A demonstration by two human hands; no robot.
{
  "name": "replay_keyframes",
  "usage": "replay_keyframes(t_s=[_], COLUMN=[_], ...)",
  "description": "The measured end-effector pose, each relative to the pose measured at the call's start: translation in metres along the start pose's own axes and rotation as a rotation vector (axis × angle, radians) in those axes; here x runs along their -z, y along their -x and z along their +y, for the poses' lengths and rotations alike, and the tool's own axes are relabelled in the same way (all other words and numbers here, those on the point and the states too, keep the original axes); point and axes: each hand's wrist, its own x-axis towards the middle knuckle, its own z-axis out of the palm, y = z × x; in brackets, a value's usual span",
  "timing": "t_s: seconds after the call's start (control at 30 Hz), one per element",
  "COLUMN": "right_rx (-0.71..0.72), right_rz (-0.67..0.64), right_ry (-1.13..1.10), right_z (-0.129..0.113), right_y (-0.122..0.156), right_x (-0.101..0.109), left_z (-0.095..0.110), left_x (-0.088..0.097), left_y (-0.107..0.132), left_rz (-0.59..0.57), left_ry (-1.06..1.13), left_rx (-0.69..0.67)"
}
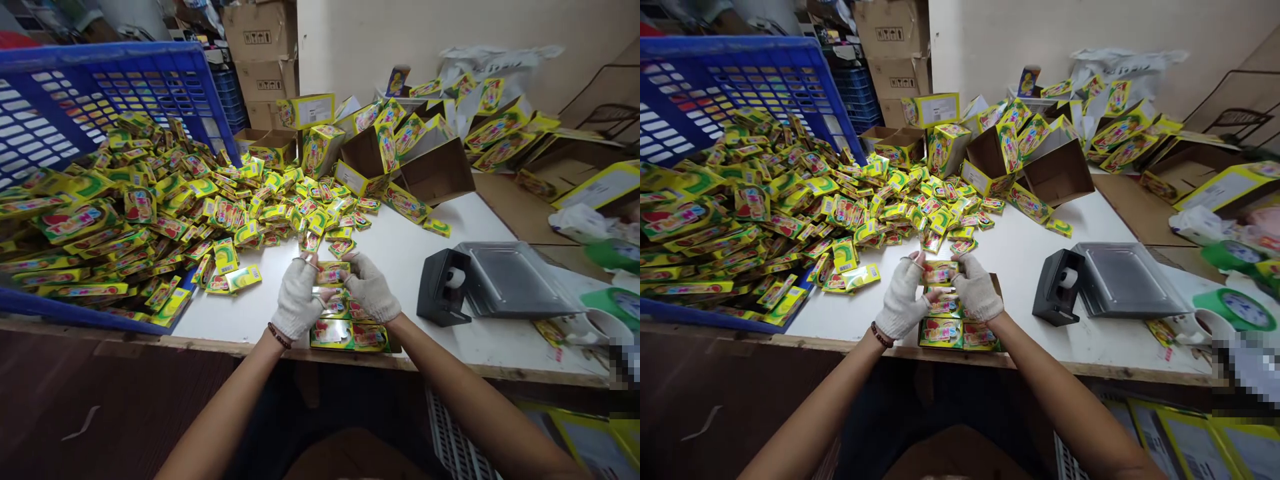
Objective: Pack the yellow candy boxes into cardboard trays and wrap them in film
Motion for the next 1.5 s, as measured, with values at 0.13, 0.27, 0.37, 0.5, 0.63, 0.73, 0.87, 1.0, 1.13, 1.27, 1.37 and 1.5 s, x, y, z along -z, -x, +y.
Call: replay_keyframes(t_s=[0.13,0.27,0.37,0.5,0.63,0.73,0.87,1.0,1.13,1.27,1.37,1.5], right_rx=[-0.058,-0.053,-0.013,0.128,0.174,0.135,0.11,0.122,0.107,0.044,-0.058,-0.122], right_rz=[0.038,-0.008,-0.041,0.059,0.055,-0.06,-0.099,-0.085,-0.061,-0.06,-0.049,-0.174], right_ry=[0.22,0.329,0.387,0.416,0.356,0.366,0.498,0.524,0.345,0.166,0.079,-0.072], right_z=[0.026,0.04,0.04,0.044,0.055,0.056,0.054,0.056,0.051,0.038,0.026,0.004], right_y=[-0.008,-0.005,0.002,0.018,0.033,0.04,0.045,0.043,0.032,0.03,0.043,0.059], right_x=[0.004,-0.011,-0.017,-0.023,-0.04,-0.054,-0.063,-0.064,-0.058,-0.036,-0.012,0.013], left_z=[-0.005,0.008,0.018,0.011,-0.001,-0.002,-0.025,-0.084,-0.12,-0.099,-0.057,0.009], left_x=[-0.013,-0.02,-0.02,-0.022,-0.038,-0.05,-0.04,0.009,0.048,0.055,0.051,0.037], left_y=[0.001,0.012,0.014,0.016,0.04,0.058,0.051,0.029,0.029,0.046,0.058,0.058], left_rz=[-0.169,-0.323,-0.389,-0.308,-0.163,-0.133,-0.172,-0.181,-0.188,-0.129,-0.07,-0.025], left_ry=[-0.039,-0.065,-0.035,0.143,0.214,0.271,0.255,0.084,-0.06,-0.09,-0.035,0.407], left_rx=[0.065,0.021,0.099,0.25,0.479,0.588,0.573,0.636,0.756,0.847,0.871,0.726])
